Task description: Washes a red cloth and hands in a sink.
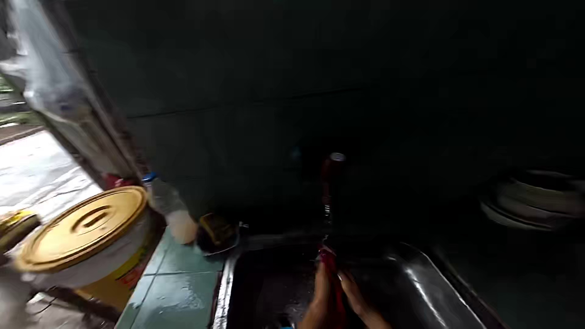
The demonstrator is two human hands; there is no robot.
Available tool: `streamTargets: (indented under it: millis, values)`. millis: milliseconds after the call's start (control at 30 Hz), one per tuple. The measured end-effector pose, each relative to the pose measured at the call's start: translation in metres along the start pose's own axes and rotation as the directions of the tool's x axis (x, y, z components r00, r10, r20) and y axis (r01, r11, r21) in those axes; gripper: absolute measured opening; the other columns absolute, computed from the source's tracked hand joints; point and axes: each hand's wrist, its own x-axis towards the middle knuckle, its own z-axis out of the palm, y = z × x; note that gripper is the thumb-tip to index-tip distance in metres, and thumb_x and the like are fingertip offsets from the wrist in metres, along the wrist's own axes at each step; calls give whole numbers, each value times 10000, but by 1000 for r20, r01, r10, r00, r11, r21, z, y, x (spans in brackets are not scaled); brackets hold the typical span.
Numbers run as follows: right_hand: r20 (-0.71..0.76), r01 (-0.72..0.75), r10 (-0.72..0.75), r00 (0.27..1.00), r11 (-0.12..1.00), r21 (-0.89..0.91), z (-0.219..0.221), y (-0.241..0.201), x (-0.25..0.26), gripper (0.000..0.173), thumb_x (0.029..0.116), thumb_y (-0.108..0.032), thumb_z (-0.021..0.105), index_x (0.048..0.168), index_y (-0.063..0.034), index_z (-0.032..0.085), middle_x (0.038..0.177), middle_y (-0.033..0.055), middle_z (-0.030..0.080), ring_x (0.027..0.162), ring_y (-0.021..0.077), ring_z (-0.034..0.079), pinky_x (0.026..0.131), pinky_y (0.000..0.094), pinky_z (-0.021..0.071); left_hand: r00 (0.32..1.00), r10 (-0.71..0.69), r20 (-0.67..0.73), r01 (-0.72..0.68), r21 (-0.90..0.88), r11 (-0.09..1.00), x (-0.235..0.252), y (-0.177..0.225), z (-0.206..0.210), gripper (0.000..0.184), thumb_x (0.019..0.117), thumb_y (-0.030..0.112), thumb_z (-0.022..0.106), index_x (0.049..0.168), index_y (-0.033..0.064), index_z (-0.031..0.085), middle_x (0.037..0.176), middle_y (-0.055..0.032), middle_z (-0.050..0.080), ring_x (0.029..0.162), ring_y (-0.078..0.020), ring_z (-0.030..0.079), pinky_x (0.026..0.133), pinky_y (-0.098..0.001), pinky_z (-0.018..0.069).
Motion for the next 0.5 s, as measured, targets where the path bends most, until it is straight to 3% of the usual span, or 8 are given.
streamTargets:
  millis: [33,67,133,233,300,367,400,500]
  values:
    - [-33,-7,6,999,999,-51,-10,13,10,546,1012,-152,343,1495,78,447,1599,231,391,1530,289,308,1279,400,203,996,-81,21,82,-34,996,-3,-2,4,558,1106,478,190,1214,100,587,932,-41,695,820,-121,674,713,-321,574]
    - [-111,-45,37,993,997,-68,-13,20,17,578,974,-151,371,1504,68,440,1611,246,362,1538,334,278,1277,444,196,988,-126,87,130,-43,991,-5,-2,4,655,1082,560,161,1274,97,584,1011,-63,716,903,-151,692,775,-359,588]
    - [-238,-139,125,963,990,-40,5,2,13,525,1020,-104,405,1511,84,405,1590,281,362,1508,346,328,1252,458,258,986,-99,132,101,-13,995,0,9,-1,778,1042,653,137,1319,81,585,1093,-83,725,983,-166,698,835,-379,593]
    - [-139,34,-54,989,989,-140,43,-25,-20,494,1032,-111,423,1477,99,463,1540,265,459,1479,308,409,1249,422,296,995,73,66,-64,-136,989,17,22,-21,520,1117,410,212,1120,86,618,896,-14,711,836,-75,693,744,-259,589]
    - [-34,62,-69,997,985,-162,32,-11,-4,486,1052,-152,404,1494,34,479,1577,219,430,1510,282,359,1269,420,255,1000,-11,8,12,-233,972,14,24,-19,459,1113,345,246,1063,88,622,842,-41,705,774,-116,700,677,-288,594]
    - [-132,-54,31,991,984,-173,18,12,28,486,1031,-244,460,1466,-46,551,1572,210,438,1499,316,363,1251,468,279,992,-124,20,125,-224,967,6,21,-13,465,1105,381,260,1136,84,616,915,-87,709,829,-186,704,711,-380,597]
    - [-209,-115,77,975,978,-175,17,15,37,492,1042,-292,490,1453,-29,557,1558,242,440,1489,351,372,1241,486,293,987,-146,61,156,-213,965,5,20,-13,485,1104,400,252,1171,82,612,955,-100,716,866,-205,709,743,-407,601]
    - [-214,-140,93,972,966,-217,49,-25,5,526,1029,-222,490,1466,70,491,1541,282,442,1477,360,390,1244,455,289,997,26,74,-18,-107,994,7,27,-30,469,1121,307,220,1251,40,583,1019,-66,721,909,-107,700,771,-291,594]
